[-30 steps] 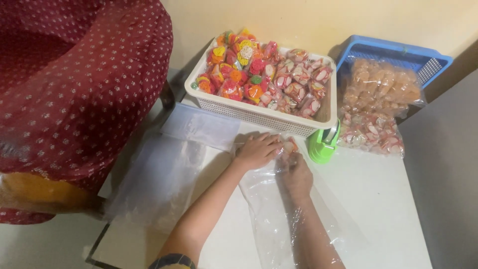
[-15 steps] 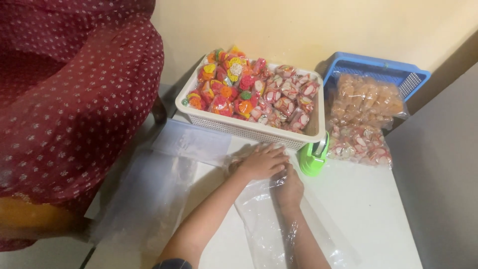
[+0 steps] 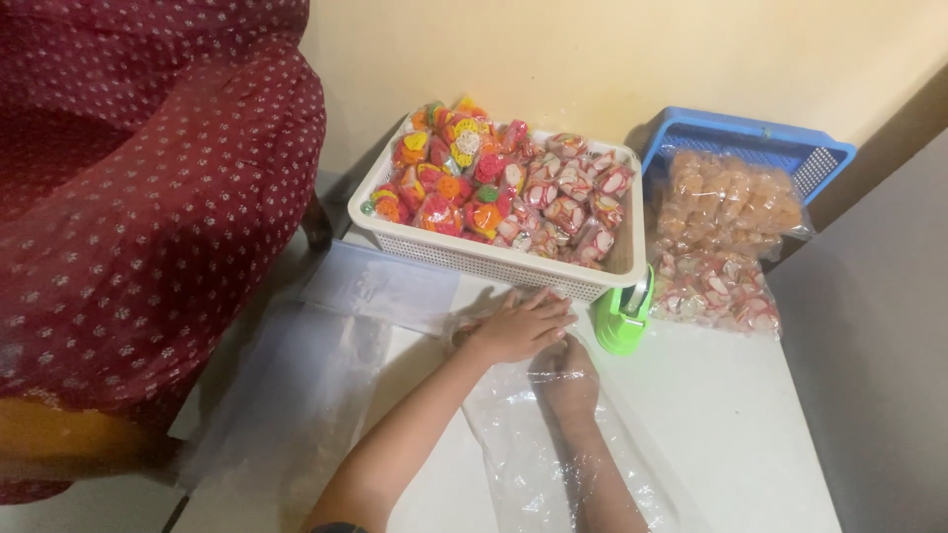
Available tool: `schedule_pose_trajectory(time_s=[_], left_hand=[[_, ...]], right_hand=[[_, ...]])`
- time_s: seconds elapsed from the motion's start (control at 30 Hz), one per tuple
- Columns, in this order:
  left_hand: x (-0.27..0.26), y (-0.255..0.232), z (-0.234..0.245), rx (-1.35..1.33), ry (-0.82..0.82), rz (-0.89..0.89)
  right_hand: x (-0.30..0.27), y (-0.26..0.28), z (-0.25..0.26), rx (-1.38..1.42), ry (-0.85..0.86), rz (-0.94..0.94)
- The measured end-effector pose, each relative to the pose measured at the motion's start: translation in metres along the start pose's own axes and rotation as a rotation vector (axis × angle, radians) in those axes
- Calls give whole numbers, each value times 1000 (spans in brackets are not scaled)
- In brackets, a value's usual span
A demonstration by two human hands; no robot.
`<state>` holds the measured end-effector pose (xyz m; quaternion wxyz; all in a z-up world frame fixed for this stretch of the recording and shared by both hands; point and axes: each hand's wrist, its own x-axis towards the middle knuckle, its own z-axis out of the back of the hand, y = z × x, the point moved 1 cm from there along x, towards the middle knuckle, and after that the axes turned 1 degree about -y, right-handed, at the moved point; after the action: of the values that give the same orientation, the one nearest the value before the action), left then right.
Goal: Packing small wrapped food items from a basket into plastic bags.
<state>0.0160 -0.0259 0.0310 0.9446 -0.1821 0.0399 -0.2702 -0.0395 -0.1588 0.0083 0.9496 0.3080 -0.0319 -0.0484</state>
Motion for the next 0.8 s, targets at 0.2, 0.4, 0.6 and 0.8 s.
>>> schedule_pose_trajectory(time_s=[0.2,0.4,0.6,0.8], left_hand=[[-8,7,17,-154,-55,35],[-25,-8,24,-34,59,35],[-33,4,23,-109,-51,55],[-63,9,16,-131,-32,145]], right_hand=[[-2,-15,-5,140,36,-1],[32,-14,-51,-98,-65,597],[26,-46,-60,164,68,445],[5,-21,-49,371,378,423]])
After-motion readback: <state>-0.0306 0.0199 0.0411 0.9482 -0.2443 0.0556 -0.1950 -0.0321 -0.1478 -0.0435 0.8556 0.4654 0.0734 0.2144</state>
